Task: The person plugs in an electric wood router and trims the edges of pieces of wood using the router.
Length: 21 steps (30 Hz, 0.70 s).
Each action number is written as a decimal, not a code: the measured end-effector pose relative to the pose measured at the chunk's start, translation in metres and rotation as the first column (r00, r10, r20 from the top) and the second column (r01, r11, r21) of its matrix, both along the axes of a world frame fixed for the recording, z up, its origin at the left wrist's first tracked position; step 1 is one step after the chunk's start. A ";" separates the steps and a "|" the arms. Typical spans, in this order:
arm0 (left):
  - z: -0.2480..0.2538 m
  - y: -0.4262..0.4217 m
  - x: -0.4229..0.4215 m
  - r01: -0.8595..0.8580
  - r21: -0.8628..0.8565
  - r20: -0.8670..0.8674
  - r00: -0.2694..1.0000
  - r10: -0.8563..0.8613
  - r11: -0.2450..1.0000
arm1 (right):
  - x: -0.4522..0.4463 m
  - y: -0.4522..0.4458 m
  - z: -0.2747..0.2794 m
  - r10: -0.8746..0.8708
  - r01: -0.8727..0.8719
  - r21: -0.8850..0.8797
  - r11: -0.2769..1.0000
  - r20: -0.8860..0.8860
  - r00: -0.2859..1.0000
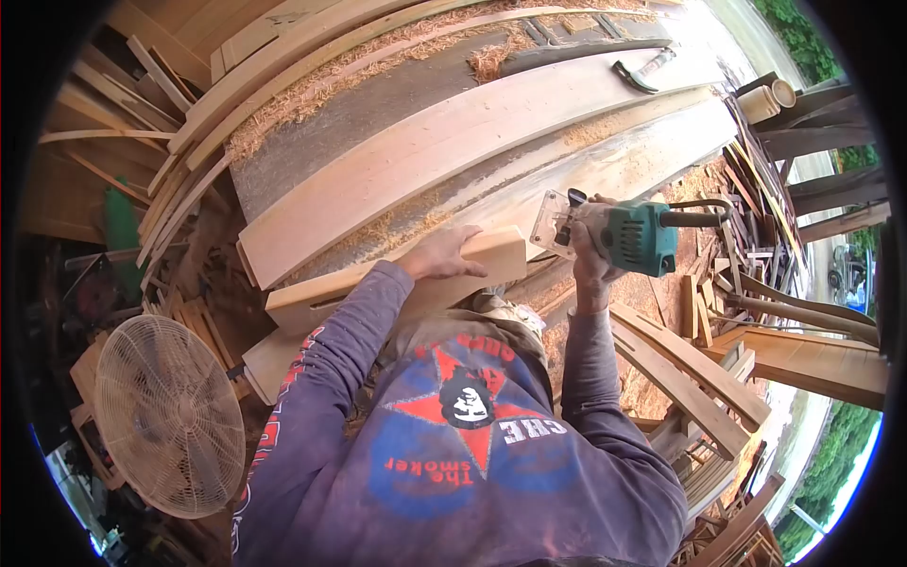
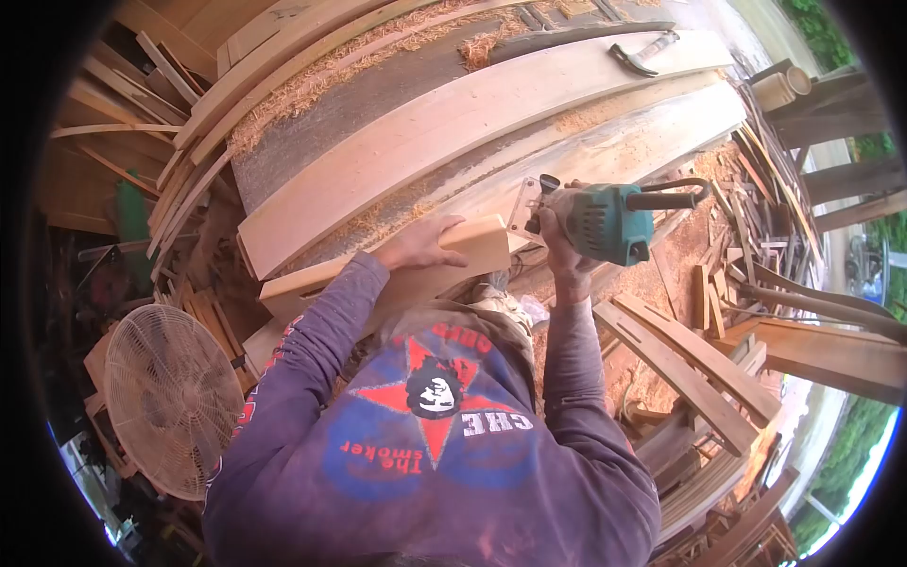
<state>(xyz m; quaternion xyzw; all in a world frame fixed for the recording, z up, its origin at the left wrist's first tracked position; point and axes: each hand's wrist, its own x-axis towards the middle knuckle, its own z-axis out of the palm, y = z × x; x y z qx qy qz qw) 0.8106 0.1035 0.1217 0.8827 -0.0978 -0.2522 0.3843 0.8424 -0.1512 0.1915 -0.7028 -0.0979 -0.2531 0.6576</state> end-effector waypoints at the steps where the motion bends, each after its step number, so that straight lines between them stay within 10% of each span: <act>1: -0.008 -0.001 0.001 -0.010 -0.023 0.059 0.998 0.012 1.000 | -0.007 -0.007 -0.002 -0.025 0.028 0.097 0.995 -0.031 0.999; 13: -0.038 -0.032 -0.043 -0.064 0.055 0.630 0.776 0.015 0.996 | -0.063 -0.010 -0.088 0.035 -0.067 -0.403 0.913 -0.087 0.996; 21: -0.049 -0.050 -0.038 -0.128 0.111 0.605 0.796 0.035 0.985 | -0.062 0.006 -0.092 -0.016 -0.030 -0.478 0.878 -0.092 0.996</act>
